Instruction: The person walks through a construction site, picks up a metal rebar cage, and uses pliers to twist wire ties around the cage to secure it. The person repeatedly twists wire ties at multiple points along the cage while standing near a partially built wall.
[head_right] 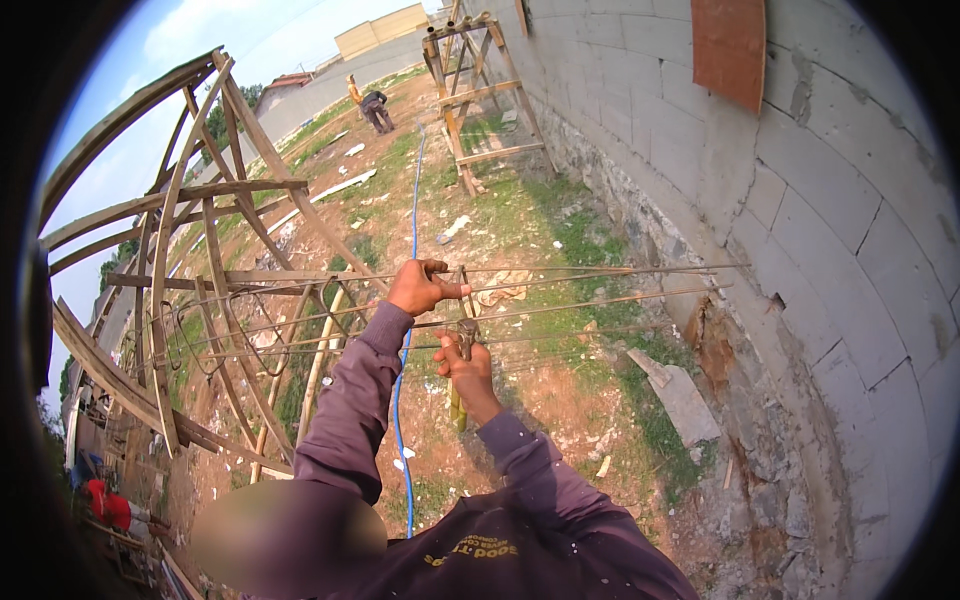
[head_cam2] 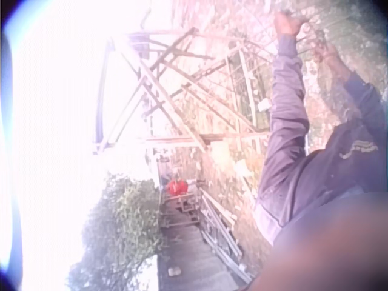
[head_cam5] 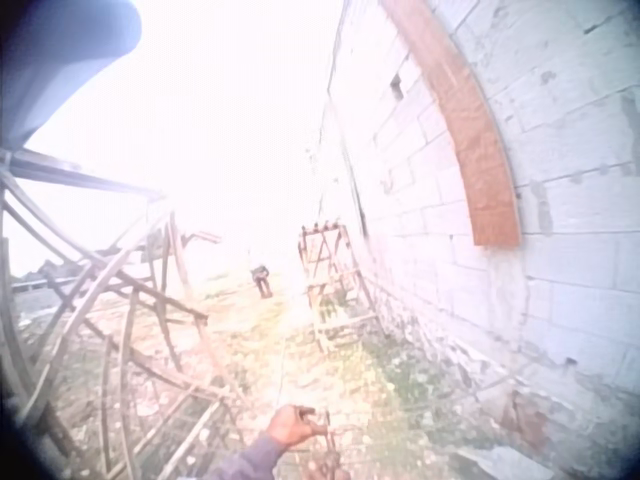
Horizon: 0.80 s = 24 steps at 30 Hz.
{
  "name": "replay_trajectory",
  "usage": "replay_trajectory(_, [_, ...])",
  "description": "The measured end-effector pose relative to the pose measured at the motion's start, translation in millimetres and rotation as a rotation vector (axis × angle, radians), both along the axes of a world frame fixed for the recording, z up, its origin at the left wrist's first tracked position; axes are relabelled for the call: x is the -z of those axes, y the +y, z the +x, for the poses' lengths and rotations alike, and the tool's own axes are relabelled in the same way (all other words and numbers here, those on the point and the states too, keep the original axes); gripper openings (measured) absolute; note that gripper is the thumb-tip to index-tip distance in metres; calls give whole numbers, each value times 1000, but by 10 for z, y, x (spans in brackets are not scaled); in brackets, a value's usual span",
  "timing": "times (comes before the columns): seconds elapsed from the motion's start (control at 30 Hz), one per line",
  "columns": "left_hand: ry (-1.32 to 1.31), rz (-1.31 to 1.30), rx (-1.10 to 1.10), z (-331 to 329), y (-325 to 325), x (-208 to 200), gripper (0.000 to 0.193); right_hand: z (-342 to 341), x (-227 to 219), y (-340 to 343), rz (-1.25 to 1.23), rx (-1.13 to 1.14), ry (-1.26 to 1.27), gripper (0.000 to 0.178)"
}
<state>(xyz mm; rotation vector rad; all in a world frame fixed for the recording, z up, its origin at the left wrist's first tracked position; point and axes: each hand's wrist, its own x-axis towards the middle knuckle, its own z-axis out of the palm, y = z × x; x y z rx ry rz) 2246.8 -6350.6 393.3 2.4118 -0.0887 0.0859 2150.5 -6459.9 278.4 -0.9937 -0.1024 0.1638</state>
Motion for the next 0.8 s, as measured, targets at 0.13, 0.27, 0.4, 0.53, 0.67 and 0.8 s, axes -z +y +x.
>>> replay_trajectory(0.13, [85,-42,9,23,16,-78,82,100,-17,6,-465,288,-188,26])
replay_trajectory(0.27, [210,-105,53,7,27,-114,81,194,-142,-185,-794,230,-329,24])
replay_trajectory(0.4, [155,-38,-2,-55,1,-111,72,211,-271,-430,-826,127,-345,20])
replay_trajectory(0.53, [155,-46,-6,-86,-28,-139,49,140,-349,-470,-931,363,-467,19])
replay_trajectory(0.67, [123,-54,79,-35,-49,-139,43,95,-351,-485,-1072,443,-587,23])
replay_trajectory(0.8, [110,-180,84,0,-50,-50,34,116,-324,-519,-1051,470,-594,23])
